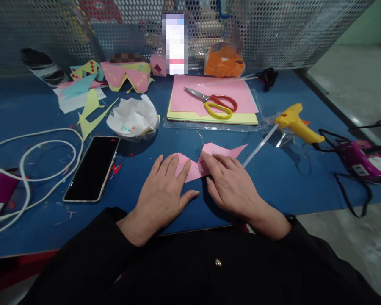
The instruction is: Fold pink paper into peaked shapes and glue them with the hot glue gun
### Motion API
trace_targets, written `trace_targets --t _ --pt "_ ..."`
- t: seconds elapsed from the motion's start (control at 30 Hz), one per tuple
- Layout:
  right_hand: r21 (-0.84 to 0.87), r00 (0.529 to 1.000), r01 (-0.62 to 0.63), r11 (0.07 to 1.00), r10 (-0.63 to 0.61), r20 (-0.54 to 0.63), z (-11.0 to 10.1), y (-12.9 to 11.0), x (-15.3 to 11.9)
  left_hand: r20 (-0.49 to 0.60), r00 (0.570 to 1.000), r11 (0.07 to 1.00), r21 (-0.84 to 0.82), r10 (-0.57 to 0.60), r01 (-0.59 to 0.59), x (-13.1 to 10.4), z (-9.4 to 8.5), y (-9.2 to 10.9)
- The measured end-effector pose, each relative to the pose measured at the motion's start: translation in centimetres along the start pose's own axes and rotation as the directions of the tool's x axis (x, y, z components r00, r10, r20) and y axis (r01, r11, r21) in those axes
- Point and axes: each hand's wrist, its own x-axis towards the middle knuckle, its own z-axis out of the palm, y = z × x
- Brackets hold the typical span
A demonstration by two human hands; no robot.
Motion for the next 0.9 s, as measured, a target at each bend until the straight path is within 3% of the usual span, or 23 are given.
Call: trace_targets --t 0.13,0.43,0.7,0.9 --pt "-0.082 0.997 0.011 0.997 -0.005 0.073 0.1 -0.37 0.16 0.01 1.0 1.0 0.004 -0.003 0.003 0.03 -0.04 0.05" --pt "-0.15 0.996 -0.061 0.987 0.052 -0.067 0.32 -0.47 -0.14 -0.014 1.0 1.0 0.011 -0.007 0.007 -0.02 -0.28 0.04" --pt "-0.137 0.998 -0.038 0.99 0.031 -0.052 0.26 -0.47 0.01 0.0 1.0 0.998 0.053 0.02 -0.02 0.21 -0.46 -0.07" --pt "-0.078 0.996 -0.06 0.995 0.054 -0.076 0.33 -0.2 -0.25 -0.052 0.998 0.997 -0.067 -0.031 0.028 0.13 -0.58 -0.65"
